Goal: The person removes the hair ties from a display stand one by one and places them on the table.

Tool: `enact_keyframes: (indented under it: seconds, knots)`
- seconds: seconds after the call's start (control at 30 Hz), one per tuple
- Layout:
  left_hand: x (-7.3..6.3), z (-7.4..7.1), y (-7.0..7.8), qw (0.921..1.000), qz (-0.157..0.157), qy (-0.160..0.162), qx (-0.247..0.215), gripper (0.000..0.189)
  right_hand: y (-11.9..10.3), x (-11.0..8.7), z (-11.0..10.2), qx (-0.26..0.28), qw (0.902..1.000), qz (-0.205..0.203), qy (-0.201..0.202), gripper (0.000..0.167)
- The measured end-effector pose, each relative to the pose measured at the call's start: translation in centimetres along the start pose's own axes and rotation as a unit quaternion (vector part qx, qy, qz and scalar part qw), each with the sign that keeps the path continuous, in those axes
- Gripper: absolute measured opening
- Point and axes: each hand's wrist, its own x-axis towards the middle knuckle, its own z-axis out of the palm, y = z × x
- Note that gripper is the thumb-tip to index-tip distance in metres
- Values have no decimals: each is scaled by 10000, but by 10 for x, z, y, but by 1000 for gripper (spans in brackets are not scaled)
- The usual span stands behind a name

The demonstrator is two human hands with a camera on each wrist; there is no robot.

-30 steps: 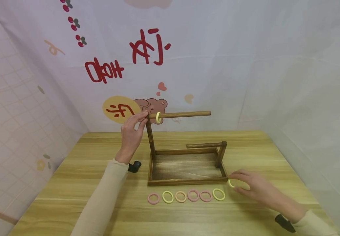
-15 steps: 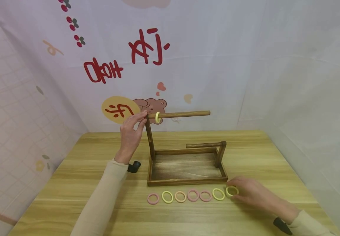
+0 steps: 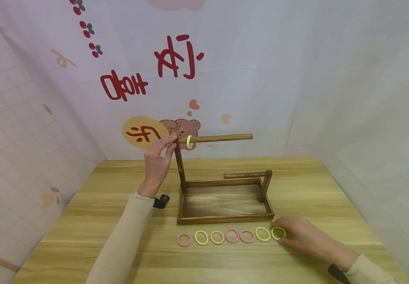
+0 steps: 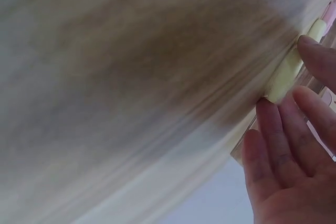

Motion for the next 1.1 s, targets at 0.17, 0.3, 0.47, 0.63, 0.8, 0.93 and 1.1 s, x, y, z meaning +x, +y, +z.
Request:
enact_keyframes:
  seconds: [0.17,0.3,0.47,0.63,0.8,0.93,1.1]
  knots:
    - [0,-1,1,10000,-34,-5,25,26,0,-1,-3,-98,9998,131,-102,46]
    - [0,-1,1,10000,-43,30,-11,26,-3,3,-8,-122,9996,244,-49,44]
    - [0,0,0,9999,64,55,-55,26,-6,9,-20,-144,9992,317,177,42]
    - [0,0,0,9999,70,73,-38,26,-7,22,-32,-38,9979,290,570,39]
    - [0,0,2,10000,20,36,12,26,-7,38,-44,165,9945,47,1033,43]
    - [0,0,3,10000,40,24,22,26,-10,51,-51,289,9908,-96,1315,43]
    - [0,0,2,10000,67,65,3,26,-15,68,-56,316,9870,-247,1558,46]
